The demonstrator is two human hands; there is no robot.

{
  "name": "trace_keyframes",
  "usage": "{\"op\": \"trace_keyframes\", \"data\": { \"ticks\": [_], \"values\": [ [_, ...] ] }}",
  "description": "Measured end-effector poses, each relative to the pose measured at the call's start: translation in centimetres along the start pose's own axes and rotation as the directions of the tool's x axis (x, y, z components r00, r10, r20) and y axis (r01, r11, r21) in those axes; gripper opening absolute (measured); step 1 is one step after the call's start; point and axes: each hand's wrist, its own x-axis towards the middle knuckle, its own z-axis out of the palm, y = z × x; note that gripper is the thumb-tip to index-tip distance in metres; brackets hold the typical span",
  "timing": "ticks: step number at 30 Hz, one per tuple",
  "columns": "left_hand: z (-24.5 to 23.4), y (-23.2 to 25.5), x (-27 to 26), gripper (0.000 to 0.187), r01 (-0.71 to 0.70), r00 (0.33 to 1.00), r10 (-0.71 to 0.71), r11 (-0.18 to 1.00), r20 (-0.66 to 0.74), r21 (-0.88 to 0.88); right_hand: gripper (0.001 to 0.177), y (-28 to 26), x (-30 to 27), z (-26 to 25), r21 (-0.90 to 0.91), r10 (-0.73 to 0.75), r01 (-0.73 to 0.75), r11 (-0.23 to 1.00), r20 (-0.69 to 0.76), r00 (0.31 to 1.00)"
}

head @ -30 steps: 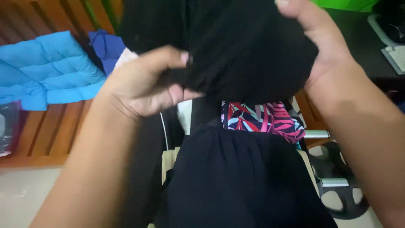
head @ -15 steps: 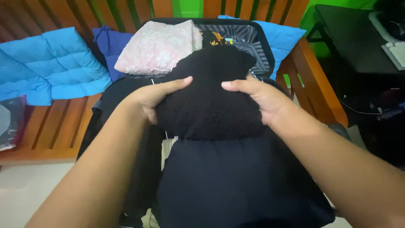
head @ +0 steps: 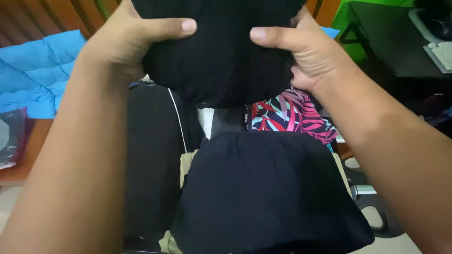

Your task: Packing various items of clothing into a suitcase.

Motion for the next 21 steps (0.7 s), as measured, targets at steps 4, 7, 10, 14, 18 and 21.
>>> {"op": "trace_keyframes", "data": {
  "ticks": [4, 7, 10, 14, 18, 21],
  "values": [
    [0.1, 0.2, -1.8, 0.077, -0.081, 0.995, 0.079, 0.996, 0.057, 0.036, 0.076, 0.0, -1.6, 1.1, -0.185, -0.06, 0.041, 0.982, -0.098, 0.993],
    [1.1, -0.2, -3.8, 0.079, -0.066, 0.996, 0.067, 0.998, 0.062, -0.025, 0.079, -0.6, -3.6, 3.6, -0.21, -0.067, 0.044, 0.977, -0.102, 0.993],
    [1.7, -1.7, -4.5, 0.083, 0.061, 0.998, -0.062, 0.986, 0.0, -0.158, 0.072, -0.1, -4.3, 4.1, -0.095, 0.041, -0.055, 0.994, -0.141, 0.989],
    [2.2, -5.6, -3.9, 0.073, 0.506, 0.796, -0.57, 0.812, -0.205, -0.291, 0.049, 3.6, -3.7, 1.5, 0.213, 0.392, -0.35, 0.912, -0.207, 0.897],
    [1.9, -11.6, -2.7, 0.058, 0.723, 0.625, -0.771, 0.631, -0.123, -0.281, 0.043, 8.0, -3.0, -1.5, 0.422, 0.654, -0.516, 0.745, -0.31, 0.69],
    [2.1, -12.0, -2.0, 0.047, 0.781, 0.52, -0.853, 0.499, -0.05, -0.376, 0.042, 8.3, -2.8, -2.0, 0.428, 0.759, -0.631, 0.647, -0.277, 0.59]
  ]
}}
